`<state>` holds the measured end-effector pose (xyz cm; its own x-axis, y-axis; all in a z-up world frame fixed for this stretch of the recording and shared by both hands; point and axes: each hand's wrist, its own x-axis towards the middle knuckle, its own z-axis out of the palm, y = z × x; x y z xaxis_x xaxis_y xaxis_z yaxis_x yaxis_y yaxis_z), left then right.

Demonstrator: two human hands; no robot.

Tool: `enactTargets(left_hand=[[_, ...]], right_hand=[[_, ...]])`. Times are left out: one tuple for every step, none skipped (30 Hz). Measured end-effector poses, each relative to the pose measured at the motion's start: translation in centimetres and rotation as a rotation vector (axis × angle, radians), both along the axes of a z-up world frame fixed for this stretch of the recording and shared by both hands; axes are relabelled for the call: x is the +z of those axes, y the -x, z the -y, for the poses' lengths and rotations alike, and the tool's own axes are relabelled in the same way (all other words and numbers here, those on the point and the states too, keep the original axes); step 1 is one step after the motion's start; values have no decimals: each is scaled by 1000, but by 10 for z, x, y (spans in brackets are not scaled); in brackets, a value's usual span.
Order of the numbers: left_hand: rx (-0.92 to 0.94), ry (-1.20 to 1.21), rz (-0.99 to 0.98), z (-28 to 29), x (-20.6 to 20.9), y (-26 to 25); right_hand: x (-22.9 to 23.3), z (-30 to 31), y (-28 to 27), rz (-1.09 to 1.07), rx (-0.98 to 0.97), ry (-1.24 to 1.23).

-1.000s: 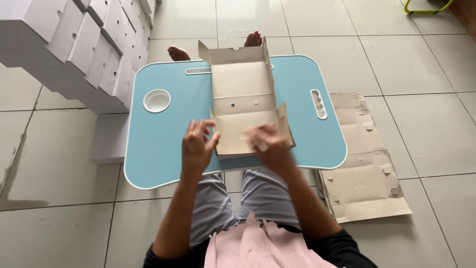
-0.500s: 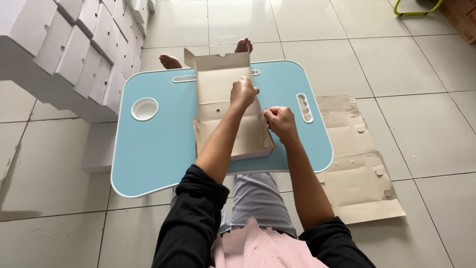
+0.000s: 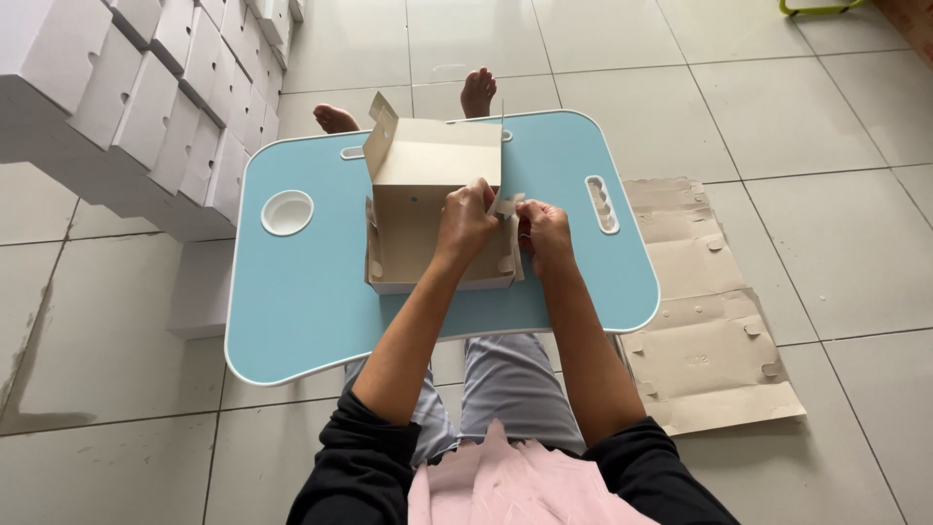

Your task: Assembling cardboard boxes from flat templates by folding along pre-scored lines and tucking tabs into slots.

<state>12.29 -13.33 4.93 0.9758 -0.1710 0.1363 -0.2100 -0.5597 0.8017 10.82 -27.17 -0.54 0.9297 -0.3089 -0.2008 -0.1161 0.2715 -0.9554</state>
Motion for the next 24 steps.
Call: enactTargets(left_hand=[[11, -4, 14, 2, 2, 1], [26, -9, 19, 2, 2, 6], [30, -9, 14, 3, 1, 8], [30, -28, 31, 4, 1, 8], [29, -48, 48, 6, 1, 8], [30, -50, 47, 8, -4, 6], [45, -55, 77, 10, -9, 4], [62, -61, 108, 11, -14, 2], [66, -63, 108, 12, -12, 6], [61, -60, 120, 13, -9, 9], [57, -57, 133, 15, -6, 12], [58, -57, 134, 16, -10, 10], [56, -57, 136, 18, -14, 8], [53, -57, 139, 20, -19, 7], [52, -57, 139, 21, -27, 3], [50, -37, 142, 22, -35, -1], [48, -17, 145, 22, -43, -5], [50, -17, 144, 25, -45, -5], [52, -6, 108, 27, -48, -6], [60, 7, 74, 28, -49, -7], [66, 8, 74, 29, -51, -7], [46, 39, 44, 28, -52, -8], [26, 71, 14, 28, -53, -9], [33, 72, 15, 23, -61, -14]], right_hand=[[0, 0, -1, 14, 7, 11], [-2, -2, 2, 19, 18, 20], [-6, -1, 1, 14, 22, 20], [-8, 0, -1, 23, 39, 53], [-10, 1, -2, 31, 55, 85], [-14, 3, -4, 31, 56, 83], [-18, 6, -5, 38, 64, 91], [-21, 7, -8, 48, 74, 99], [-24, 6, -8, 49, 77, 97], [-26, 7, -9, 54, 78, 91], [-29, 7, -11, 59, 78, 84], [-27, 7, -9, 60, 79, 84], [-26, 6, -9, 68, 81, 72], [-24, 7, -7, 75, 83, 59], [-20, 5, -4, 76, 83, 59], [-15, 4, -1, 112, 53, 56], [-10, 3, 2, 147, 24, 53], [-10, 2, 2, 147, 26, 52], [-11, 1, 1, 166, 31, 75], [-10, -1, -1, 187, 41, 100], [-10, 0, 0, 187, 47, 100], [-9, 0, -1, 206, 41, 151], [-9, 0, -1, 225, 34, 201], [-12, 4, -3, 227, 42, 202]])
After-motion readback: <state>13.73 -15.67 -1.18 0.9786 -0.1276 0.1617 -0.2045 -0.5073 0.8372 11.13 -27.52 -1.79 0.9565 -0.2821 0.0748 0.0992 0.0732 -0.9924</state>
